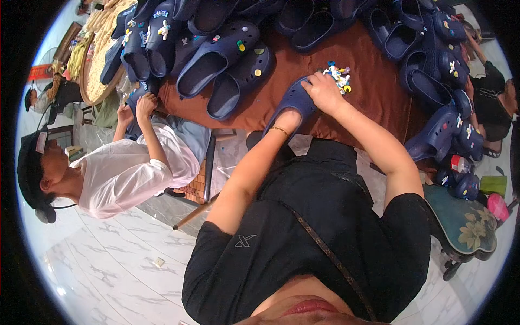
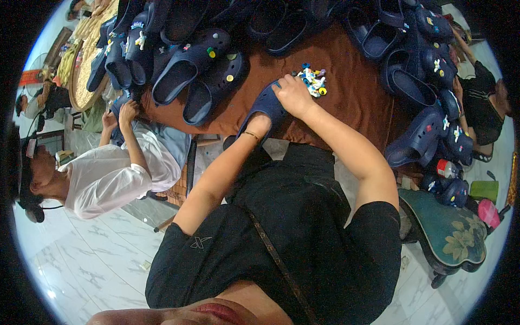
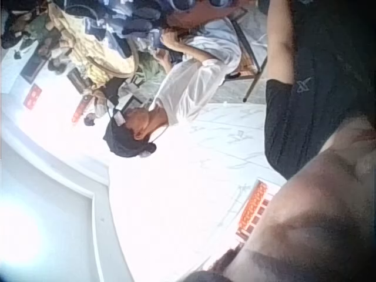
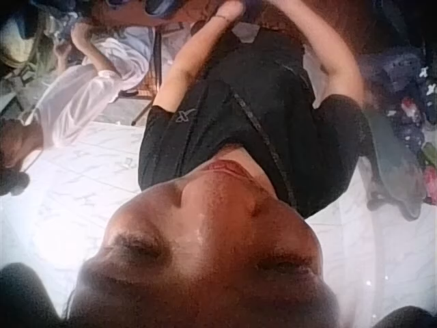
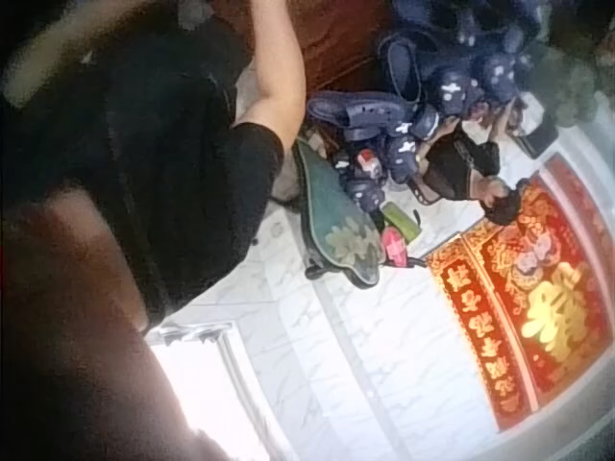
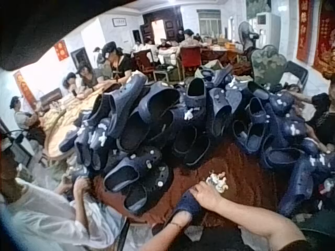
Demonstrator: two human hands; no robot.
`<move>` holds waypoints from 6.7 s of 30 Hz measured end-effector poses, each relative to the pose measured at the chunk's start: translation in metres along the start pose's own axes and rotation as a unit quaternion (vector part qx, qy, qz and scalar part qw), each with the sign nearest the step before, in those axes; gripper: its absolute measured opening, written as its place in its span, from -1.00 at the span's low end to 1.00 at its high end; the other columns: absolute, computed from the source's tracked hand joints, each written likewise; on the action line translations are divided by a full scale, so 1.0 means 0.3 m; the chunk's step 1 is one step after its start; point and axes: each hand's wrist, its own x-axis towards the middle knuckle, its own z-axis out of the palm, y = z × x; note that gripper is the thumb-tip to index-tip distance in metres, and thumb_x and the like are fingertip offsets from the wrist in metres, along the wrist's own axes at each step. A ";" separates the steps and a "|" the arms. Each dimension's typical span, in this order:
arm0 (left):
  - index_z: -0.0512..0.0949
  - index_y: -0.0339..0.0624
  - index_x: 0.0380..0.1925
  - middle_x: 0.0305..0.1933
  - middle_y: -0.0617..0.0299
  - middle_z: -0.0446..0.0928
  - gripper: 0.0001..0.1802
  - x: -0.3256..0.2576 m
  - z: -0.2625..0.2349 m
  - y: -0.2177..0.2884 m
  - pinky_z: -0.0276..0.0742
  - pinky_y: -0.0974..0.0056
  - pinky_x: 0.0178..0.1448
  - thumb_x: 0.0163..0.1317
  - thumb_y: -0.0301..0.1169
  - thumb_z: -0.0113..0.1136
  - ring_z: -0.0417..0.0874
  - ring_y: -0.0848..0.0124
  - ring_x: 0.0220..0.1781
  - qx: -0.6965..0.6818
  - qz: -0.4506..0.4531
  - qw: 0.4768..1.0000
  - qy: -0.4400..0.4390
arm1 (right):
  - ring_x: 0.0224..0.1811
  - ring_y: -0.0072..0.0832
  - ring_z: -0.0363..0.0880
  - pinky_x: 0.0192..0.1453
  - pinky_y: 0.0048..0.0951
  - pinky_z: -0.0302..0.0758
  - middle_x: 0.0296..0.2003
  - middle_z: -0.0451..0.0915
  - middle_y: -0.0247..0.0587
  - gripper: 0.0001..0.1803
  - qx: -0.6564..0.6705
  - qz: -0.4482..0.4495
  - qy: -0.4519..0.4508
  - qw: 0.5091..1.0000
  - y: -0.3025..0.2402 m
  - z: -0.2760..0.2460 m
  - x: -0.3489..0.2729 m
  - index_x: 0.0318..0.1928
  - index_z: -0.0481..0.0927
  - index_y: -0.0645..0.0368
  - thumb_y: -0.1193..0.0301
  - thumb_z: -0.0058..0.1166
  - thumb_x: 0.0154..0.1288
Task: Attaching decorative charms to the holes of blue foam clogs.
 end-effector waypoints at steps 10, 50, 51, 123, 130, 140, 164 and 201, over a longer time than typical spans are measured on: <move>0.49 -0.20 -0.26 -0.13 -0.08 0.49 -0.72 -0.013 -0.007 0.006 0.42 0.13 -0.06 0.08 -0.30 0.00 0.52 0.09 -0.09 -0.046 -0.046 0.996 0.056 | -0.11 -0.22 0.40 -0.13 -0.25 0.34 -0.25 0.52 -0.09 -0.80 -0.018 0.046 -0.100 0.994 -0.047 0.009 0.044 -0.44 0.60 0.29 0.46 -0.02 -0.07; 0.52 -0.20 -0.34 -0.23 -0.01 0.53 -0.78 0.028 -0.070 0.120 0.44 0.12 -0.15 0.07 -0.32 0.01 0.53 0.08 -0.17 -0.118 0.004 0.992 0.045 | -0.28 -0.12 0.55 -0.15 -0.19 0.44 -0.42 0.56 0.00 -0.75 0.139 0.361 0.010 0.922 0.251 -0.003 -0.222 -0.27 0.56 0.17 0.29 0.07 0.08; 0.52 -0.20 -0.34 -0.23 -0.01 0.53 -0.77 0.027 -0.067 0.121 0.44 0.12 -0.15 0.07 -0.32 0.01 0.53 0.08 -0.17 -0.132 0.000 0.990 0.049 | -0.28 -0.12 0.55 -0.15 -0.19 0.44 -0.42 0.56 0.00 -0.75 0.139 0.361 0.010 0.922 0.248 0.001 -0.216 -0.27 0.56 0.17 0.29 0.07 0.08; 0.08 -0.10 0.23 0.37 0.12 -0.03 -0.46 -0.096 -0.047 0.056 -0.09 0.24 0.42 0.30 -0.12 -0.36 -0.01 0.26 0.38 -0.047 -0.085 0.994 -0.049 | 0.11 -0.30 0.42 0.11 -0.16 0.22 0.03 0.49 -0.21 -0.56 -0.037 0.200 -0.491 0.847 -0.124 0.038 0.424 -0.05 0.56 0.06 0.41 0.19 -0.06; 0.14 -0.13 0.20 0.36 0.06 0.01 -0.47 -0.130 0.097 -0.153 -0.03 0.17 0.40 0.23 -0.25 -0.16 0.03 0.20 0.37 0.061 0.012 0.998 -0.015 | 0.03 -0.22 0.46 -0.02 -0.23 0.40 -0.09 0.53 -0.07 -0.73 0.051 0.182 -0.401 0.896 -0.140 -0.017 0.325 -0.24 0.62 0.14 0.44 0.09 -0.04; 0.23 -0.16 0.14 0.24 0.05 0.21 -0.51 -0.090 -0.010 -0.012 0.17 0.16 0.27 0.16 -0.37 -0.08 0.23 0.21 0.27 -0.061 -0.081 0.995 -0.023 | -0.13 -0.16 0.48 -0.03 -0.26 0.40 -0.30 0.54 -0.06 -0.83 0.204 0.060 -0.215 0.953 -0.046 -0.020 0.164 -0.35 0.61 0.17 0.43 0.11 -0.03; 0.25 -0.10 0.15 0.26 0.05 0.21 -0.50 -0.045 0.017 -0.037 0.17 0.16 0.29 0.18 -0.22 -0.13 0.21 0.20 0.29 -0.034 -0.048 0.997 -0.050 | -0.25 -0.26 0.60 -0.14 -0.34 0.48 -0.33 0.62 -0.10 -0.76 0.257 0.037 -0.366 0.894 -0.003 0.013 0.263 -0.32 0.65 0.19 0.43 0.19 -0.10; 0.19 -0.16 0.17 0.28 0.00 0.16 -0.48 -0.109 -0.010 -0.017 0.09 0.14 0.34 0.19 -0.30 -0.13 0.19 0.15 0.30 0.003 -0.075 0.994 -0.075 | -0.24 -0.11 0.56 -0.19 -0.16 0.49 -0.34 0.59 -0.04 -0.83 0.105 0.025 -0.337 0.935 -0.075 -0.019 0.248 -0.39 0.62 0.10 0.43 0.13 -0.11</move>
